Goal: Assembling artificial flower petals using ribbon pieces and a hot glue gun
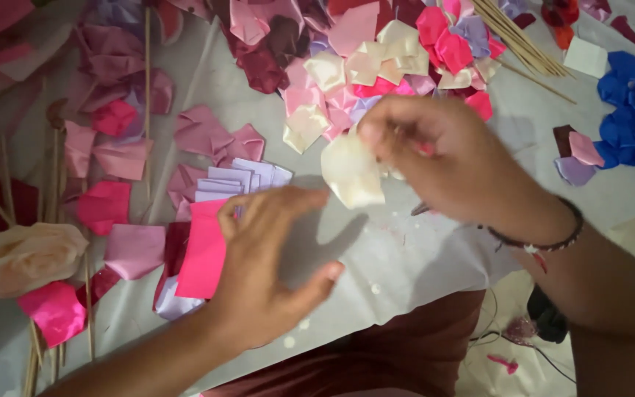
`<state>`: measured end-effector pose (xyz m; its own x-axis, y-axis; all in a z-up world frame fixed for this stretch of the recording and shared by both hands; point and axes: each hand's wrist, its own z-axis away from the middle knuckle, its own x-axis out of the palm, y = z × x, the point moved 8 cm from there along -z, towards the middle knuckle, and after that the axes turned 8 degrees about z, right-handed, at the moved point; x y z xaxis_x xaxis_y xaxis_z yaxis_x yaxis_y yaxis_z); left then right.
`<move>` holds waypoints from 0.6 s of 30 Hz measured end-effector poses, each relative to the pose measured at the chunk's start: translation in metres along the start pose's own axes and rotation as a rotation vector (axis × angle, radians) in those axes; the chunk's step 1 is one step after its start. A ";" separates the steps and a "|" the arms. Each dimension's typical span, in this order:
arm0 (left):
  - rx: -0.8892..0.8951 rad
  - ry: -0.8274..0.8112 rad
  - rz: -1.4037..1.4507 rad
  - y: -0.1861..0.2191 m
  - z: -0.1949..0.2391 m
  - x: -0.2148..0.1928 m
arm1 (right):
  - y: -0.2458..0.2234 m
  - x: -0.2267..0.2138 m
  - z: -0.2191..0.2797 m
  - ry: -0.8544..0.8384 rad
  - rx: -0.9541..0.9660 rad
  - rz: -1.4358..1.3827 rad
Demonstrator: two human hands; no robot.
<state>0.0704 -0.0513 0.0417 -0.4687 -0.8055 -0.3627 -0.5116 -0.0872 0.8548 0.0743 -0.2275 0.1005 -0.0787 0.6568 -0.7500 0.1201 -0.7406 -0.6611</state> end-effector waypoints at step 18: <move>0.672 -0.361 -0.177 0.053 0.032 0.030 | 0.067 -0.055 -0.055 0.347 -0.013 0.356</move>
<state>0.0058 -0.0609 0.0646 -0.4860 -0.5621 -0.6692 -0.8726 0.2699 0.4070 0.1411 -0.3057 0.0983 0.3037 0.3738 -0.8764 0.0923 -0.9271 -0.3634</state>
